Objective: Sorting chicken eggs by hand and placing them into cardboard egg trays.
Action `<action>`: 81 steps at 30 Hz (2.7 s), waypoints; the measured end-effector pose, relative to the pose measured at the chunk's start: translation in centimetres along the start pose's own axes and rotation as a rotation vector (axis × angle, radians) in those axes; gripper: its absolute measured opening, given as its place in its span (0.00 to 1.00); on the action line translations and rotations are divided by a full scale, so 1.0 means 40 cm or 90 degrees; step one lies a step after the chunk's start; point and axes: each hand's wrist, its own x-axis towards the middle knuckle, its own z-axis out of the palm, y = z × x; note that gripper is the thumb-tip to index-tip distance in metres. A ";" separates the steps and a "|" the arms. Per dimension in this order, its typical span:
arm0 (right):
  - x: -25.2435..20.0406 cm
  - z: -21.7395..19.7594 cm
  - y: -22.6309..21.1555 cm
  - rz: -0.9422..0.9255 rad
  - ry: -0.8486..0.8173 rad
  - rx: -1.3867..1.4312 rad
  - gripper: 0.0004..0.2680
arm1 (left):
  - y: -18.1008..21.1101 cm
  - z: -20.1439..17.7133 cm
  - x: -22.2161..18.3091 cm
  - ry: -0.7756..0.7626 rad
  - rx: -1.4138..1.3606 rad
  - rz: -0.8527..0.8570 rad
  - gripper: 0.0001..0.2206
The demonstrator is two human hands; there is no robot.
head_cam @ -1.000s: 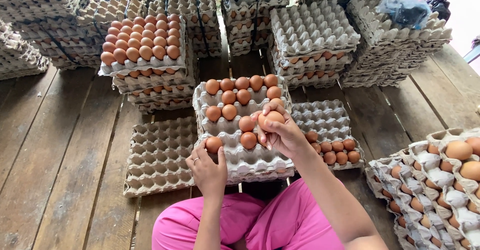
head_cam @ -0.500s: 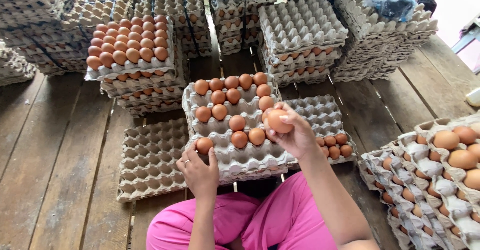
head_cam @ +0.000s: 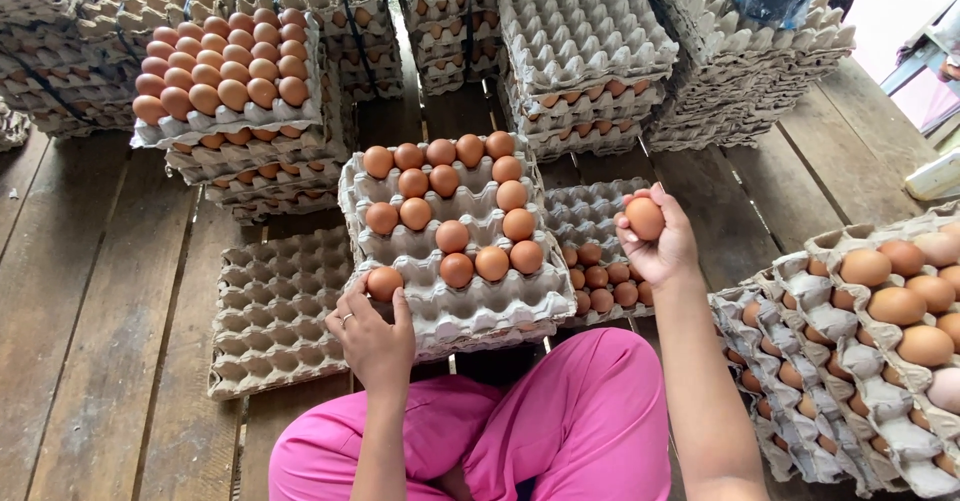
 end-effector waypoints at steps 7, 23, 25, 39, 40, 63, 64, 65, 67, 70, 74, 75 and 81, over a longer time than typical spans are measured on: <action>0.184 -0.137 0.128 0.102 0.102 -0.047 0.14 | -0.005 0.003 -0.003 -0.001 0.005 0.000 0.20; 0.323 -0.293 0.373 -0.191 0.082 -1.033 0.11 | 0.032 -0.033 0.019 -0.078 0.031 -0.031 0.20; 0.337 -0.297 0.394 -0.249 0.078 -1.104 0.10 | 0.033 -0.031 0.021 -0.070 0.031 -0.026 0.20; 0.259 -0.200 0.353 -0.132 0.101 -1.198 0.10 | 0.026 -0.024 0.020 -0.061 0.043 -0.015 0.21; 0.269 -0.196 0.349 -0.131 0.100 -1.200 0.10 | 0.029 -0.023 0.022 -0.061 0.044 -0.017 0.21; -0.155 0.294 0.245 -0.675 -0.470 -1.150 0.12 | 0.016 -0.014 0.014 -0.011 -0.015 0.003 0.18; -0.149 0.284 0.272 -0.676 -0.472 -1.147 0.12 | 0.017 -0.020 0.016 -0.009 -0.013 0.003 0.18; -0.143 0.274 0.297 -0.701 -0.411 -1.218 0.13 | 0.019 -0.025 0.018 -0.033 -0.049 -0.013 0.18; -0.135 0.264 0.326 -0.730 -0.347 -1.285 0.14 | 0.017 -0.035 0.025 -0.053 -0.087 -0.028 0.18; -0.125 0.270 0.333 -0.686 -0.302 -1.278 0.16 | -0.008 -0.046 0.035 -0.089 -0.232 -0.073 0.18; -0.162 0.283 0.302 -0.507 -0.285 -1.068 0.20 | -0.007 -0.107 0.039 -0.165 -0.572 -0.213 0.19; -0.174 0.295 0.285 -0.431 -0.282 -0.939 0.20 | 0.010 -0.133 0.050 -0.175 -0.676 -0.231 0.19; -0.218 0.264 0.262 0.066 -0.377 -0.128 0.17 | -0.043 -0.117 0.009 -0.261 -1.147 -0.363 0.22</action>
